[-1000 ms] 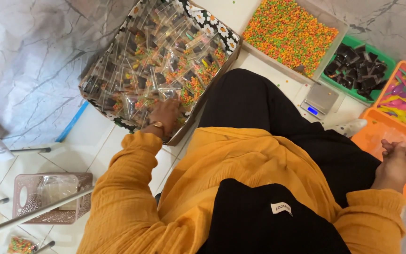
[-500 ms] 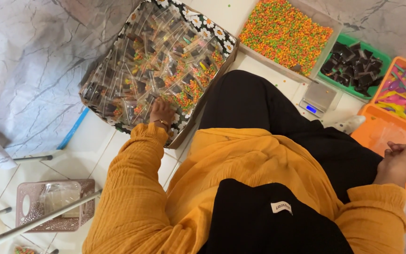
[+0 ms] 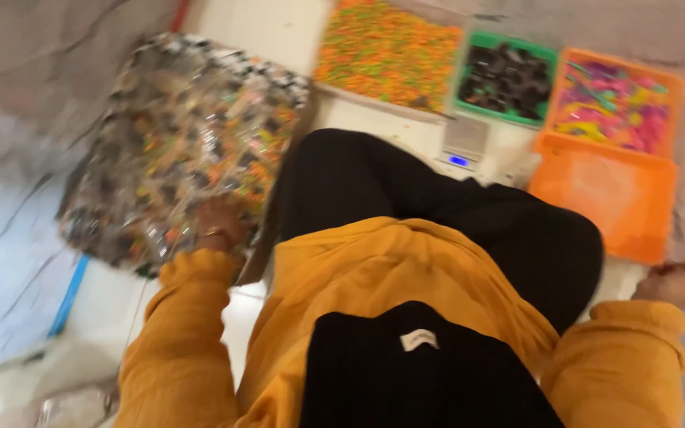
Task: The person scoops small multi-colored candies and dark squares into clear plastic bags, weighs the bags on a digital scale, and seals the bags by hand.
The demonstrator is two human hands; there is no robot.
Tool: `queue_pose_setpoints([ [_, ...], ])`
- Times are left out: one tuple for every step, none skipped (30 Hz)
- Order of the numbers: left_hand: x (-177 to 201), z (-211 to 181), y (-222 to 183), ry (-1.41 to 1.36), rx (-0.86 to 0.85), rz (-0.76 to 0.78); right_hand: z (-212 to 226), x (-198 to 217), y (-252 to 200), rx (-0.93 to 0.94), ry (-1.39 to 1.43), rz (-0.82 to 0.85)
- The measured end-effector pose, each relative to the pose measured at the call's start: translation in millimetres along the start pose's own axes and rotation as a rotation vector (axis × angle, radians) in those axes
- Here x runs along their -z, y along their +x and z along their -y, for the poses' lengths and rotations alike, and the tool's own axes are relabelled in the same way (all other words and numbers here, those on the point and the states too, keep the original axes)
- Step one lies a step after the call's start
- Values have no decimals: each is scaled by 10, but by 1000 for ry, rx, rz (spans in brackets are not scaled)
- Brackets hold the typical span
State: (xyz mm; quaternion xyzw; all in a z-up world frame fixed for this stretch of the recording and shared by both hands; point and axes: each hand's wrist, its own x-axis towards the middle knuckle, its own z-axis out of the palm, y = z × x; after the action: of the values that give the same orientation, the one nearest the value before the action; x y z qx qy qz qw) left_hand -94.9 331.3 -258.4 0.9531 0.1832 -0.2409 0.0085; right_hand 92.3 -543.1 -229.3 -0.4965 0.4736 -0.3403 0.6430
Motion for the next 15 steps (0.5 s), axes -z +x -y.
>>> queue_pose_setpoints([
  [228,-54,-71,15,-40,-1,-134,132,481,8,9,-41],
  [453,-101,-108,-186,91,-81,-281,325,955,452,-774,14],
  [677,-145,-140,-391,220,-154,-426,549,1428,859,-1580,67],
  [493,-25,67,-376,174,-148,-449,615,1491,826,-1591,22],
  [323,90,300,-489,52,-489,-468,676,1563,833,-1730,79],
  [154,208,541,-611,-70,-827,-497,705,1648,832,-1866,148],
  [356,73,555,-611,-115,-815,-460,703,1368,796,-1873,111],
  [561,-45,552,-619,-200,-867,-431,606,1107,603,-1222,131],
  [764,-156,547,-628,-285,-917,-403,488,852,411,-568,129],
  [966,-374,498,-628,-321,-910,-491,446,809,405,-564,95],
  [1162,-585,440,-712,-311,-799,-578,397,771,323,-479,159],
  [1355,-794,363,-789,-297,-683,-662,304,753,243,-392,228],
  [1324,-931,493,-786,-326,-675,-668,300,690,240,-385,200],
  [1277,-1051,606,-747,-389,-702,-677,261,626,334,-528,352],
  [1230,-1167,723,-709,-452,-729,-689,213,562,426,-672,504],
])
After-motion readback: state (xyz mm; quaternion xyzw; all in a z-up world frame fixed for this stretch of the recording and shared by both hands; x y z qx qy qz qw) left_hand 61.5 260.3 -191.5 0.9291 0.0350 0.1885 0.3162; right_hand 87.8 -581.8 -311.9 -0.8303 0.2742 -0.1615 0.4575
